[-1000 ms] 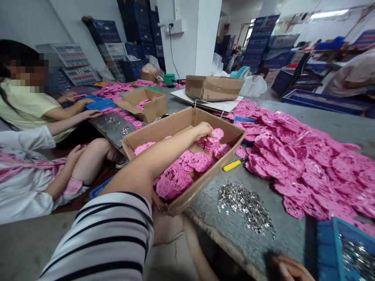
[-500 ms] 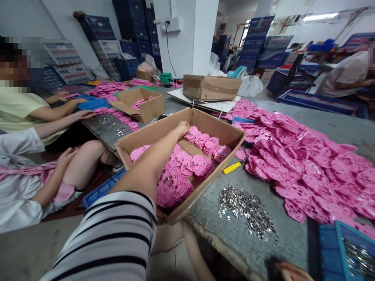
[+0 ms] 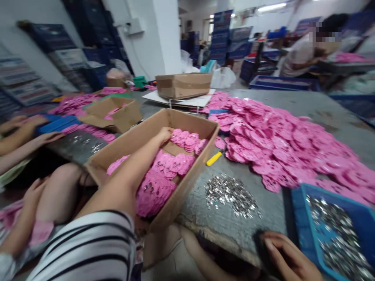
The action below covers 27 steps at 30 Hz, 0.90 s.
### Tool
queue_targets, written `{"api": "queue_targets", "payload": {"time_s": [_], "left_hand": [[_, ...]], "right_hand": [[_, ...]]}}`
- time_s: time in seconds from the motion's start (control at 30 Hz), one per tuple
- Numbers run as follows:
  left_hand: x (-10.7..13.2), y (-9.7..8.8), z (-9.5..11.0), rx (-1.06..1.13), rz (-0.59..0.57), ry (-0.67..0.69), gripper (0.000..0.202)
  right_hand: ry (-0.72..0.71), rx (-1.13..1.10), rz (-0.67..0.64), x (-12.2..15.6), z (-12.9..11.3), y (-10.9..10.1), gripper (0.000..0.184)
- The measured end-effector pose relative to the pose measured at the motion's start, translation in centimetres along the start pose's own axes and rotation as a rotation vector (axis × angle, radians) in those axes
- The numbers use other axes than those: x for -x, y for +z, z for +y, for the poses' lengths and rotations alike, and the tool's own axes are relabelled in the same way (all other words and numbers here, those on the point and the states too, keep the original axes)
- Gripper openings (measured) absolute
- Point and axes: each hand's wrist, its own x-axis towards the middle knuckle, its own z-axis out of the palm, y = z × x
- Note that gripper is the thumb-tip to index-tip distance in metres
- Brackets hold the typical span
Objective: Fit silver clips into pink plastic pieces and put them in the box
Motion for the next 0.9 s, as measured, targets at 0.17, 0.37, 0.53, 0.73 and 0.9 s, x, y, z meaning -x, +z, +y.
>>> {"api": "queue_targets", "payload": {"time_s": [0.17, 0.37, 0.53, 0.73, 0.9], "left_hand": [[1.4, -1.5, 0.7, -0.125, -0.034, 0.061, 0.017], [3.3, -4.2, 2.5, -0.190, -0.025, 0.170, 0.023], [8.0, -6.3, 4.5, -0.348, -0.021, 0.381, 0.032], [17.6, -7.1, 4.7, -0.551, 0.016, 0.684, 0.047], [25.2, -5.1, 0.1, -0.530, -0.063, 1.014, 0.034]], "right_hand": [[-0.014, -0.082, 0.051, 0.1, -2.5, 1.8, 0.032], [-0.039, 0.009, -0.127, -0.6, -4.0, 2.1, 0.018], [-0.046, 0.517, -0.191, -10.3, -6.0, -1.7, 0.025], [0.001, 0.956, -0.360, -19.1, -3.5, -1.5, 0.044], [-0.054, 0.941, -0.402, -18.3, -2.1, -1.6, 0.028]]}}
